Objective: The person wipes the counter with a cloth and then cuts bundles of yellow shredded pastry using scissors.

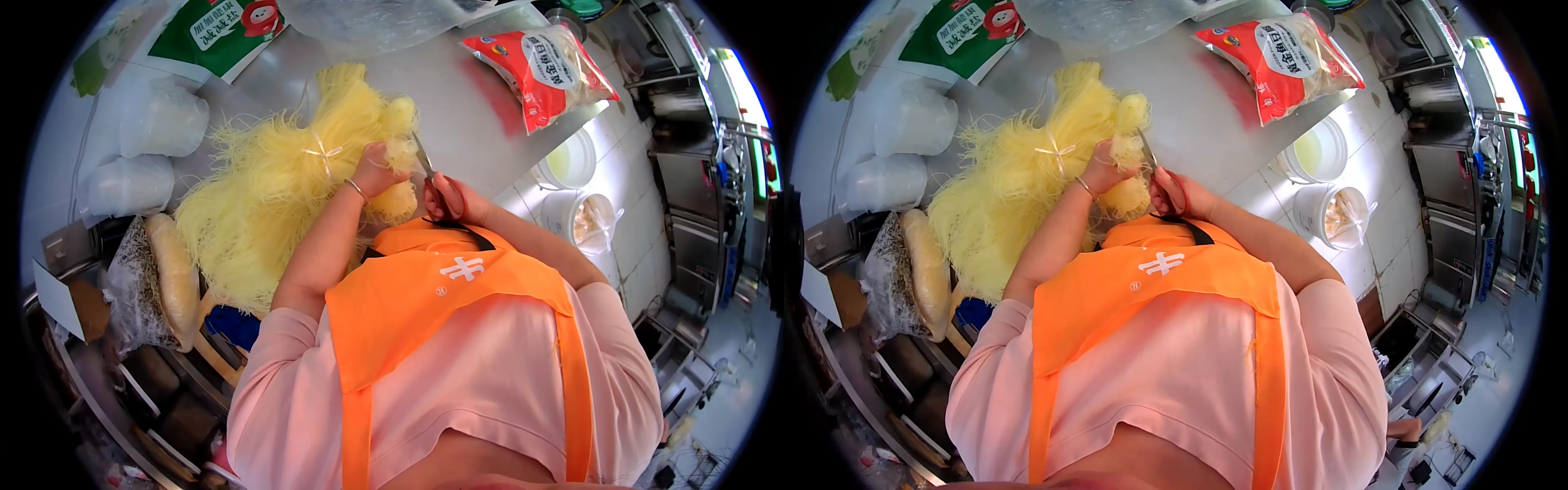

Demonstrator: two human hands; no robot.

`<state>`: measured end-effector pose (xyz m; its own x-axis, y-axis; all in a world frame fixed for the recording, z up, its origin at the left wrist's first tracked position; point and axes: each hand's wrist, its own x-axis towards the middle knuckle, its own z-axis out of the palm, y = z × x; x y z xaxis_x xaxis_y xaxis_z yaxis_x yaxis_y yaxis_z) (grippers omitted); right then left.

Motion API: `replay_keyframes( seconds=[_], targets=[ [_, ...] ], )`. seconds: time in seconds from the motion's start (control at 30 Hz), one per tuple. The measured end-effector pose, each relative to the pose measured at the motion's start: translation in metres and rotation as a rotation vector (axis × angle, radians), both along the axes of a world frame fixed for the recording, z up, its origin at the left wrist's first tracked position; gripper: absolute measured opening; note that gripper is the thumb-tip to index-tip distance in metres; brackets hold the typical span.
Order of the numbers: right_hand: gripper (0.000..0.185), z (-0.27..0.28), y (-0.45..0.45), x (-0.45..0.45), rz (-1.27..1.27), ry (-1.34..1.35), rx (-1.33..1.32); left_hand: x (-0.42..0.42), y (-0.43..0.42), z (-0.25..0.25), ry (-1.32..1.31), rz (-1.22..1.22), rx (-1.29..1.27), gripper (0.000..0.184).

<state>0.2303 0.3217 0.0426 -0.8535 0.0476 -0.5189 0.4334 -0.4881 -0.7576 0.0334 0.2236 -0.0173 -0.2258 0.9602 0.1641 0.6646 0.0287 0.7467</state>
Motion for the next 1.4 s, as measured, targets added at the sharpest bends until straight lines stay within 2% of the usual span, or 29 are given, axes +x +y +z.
replay_keyframes(
  seconds=[0.03, 0.13, 0.2, 0.27, 0.37, 0.4, 0.47, 0.53, 0.57, 0.63, 0.77, 0.87, 0.97, 1.1, 1.17, 1.23, 1.4],
  targets=[
    [0.056, -0.001, 0.001, 0.001, 0.015, 0.016, 0.051, 0.000, 0.000, 0.006, -0.066, -0.005, 0.070, 0.019],
    [0.060, -0.001, 0.000, 0.003, 0.028, 0.031, 0.094, 0.000, -0.002, 0.019, -0.206, -0.027, 0.001, 0.022],
    [0.060, -0.005, 0.002, 0.004, 0.023, 0.031, 0.083, -0.001, -0.002, 0.017, -0.185, -0.041, -0.024, 0.022],
    [0.056, -0.016, 0.010, 0.008, 0.100, 0.032, 0.259, -0.003, -0.002, 0.016, -0.163, -0.056, -0.043, 0.022],
    [0.056, -0.021, 0.014, 0.014, 0.117, -0.034, 0.241, -0.003, -0.003, 0.013, -0.111, -0.067, -0.057, 0.023],
    [0.056, -0.015, 0.015, 0.016, 0.117, -0.034, 0.240, -0.002, -0.002, 0.012, -0.177, -0.021, -0.057, 0.023],
    [0.056, -0.001, 0.016, 0.023, 0.058, -0.034, -0.083, 0.001, -0.002, 0.009, -0.244, 0.029, -0.057, 0.024],
    [0.056, -0.002, 0.019, 0.030, 0.119, 0.033, -0.104, 0.001, 0.000, 0.009, -0.430, 0.162, -0.266, 0.025],
    [0.056, -0.002, 0.020, 0.032, 0.177, 0.100, -0.125, 0.001, 0.001, 0.008, -0.431, 0.163, -0.266, 0.025],
    [0.057, 0.002, 0.022, 0.030, 0.216, 0.094, -0.109, -0.002, 0.004, 0.006, -0.254, 0.105, -0.181, 0.026],
    [0.059, 0.009, 0.023, 0.025, 0.311, 0.066, -0.074, -0.004, 0.008, -0.014, -0.245, 0.124, -0.212, 0.034],
    [0.061, 0.011, 0.024, 0.021, 0.367, 0.048, -0.033, -0.004, 0.011, -0.015, -0.128, 0.172, -0.213, 0.035],
    [0.061, 0.010, 0.018, 0.017, 0.337, 0.008, -0.013, -0.005, 0.012, -0.021, -0.230, 0.164, -0.186, 0.036],
    [0.060, 0.005, 0.008, 0.014, 0.276, 0.038, -0.093, 0.002, 0.015, -0.010, -0.117, 0.197, -0.110, 0.033],
    [0.059, 0.009, 0.006, 0.014, 0.162, 0.041, -0.172, 0.004, 0.016, -0.010, -0.070, 0.224, -0.066, 0.033],
    [0.058, 0.007, 0.005, 0.015, 0.133, 0.007, -0.195, 0.005, 0.015, -0.009, -0.175, 0.271, -0.123, 0.033],
    [0.058, 0.006, 0.000, 0.015, 0.034, -0.033, -0.239, 0.012, 0.014, 0.003, -0.228, 0.305, -0.118, 0.031]
  ],
)
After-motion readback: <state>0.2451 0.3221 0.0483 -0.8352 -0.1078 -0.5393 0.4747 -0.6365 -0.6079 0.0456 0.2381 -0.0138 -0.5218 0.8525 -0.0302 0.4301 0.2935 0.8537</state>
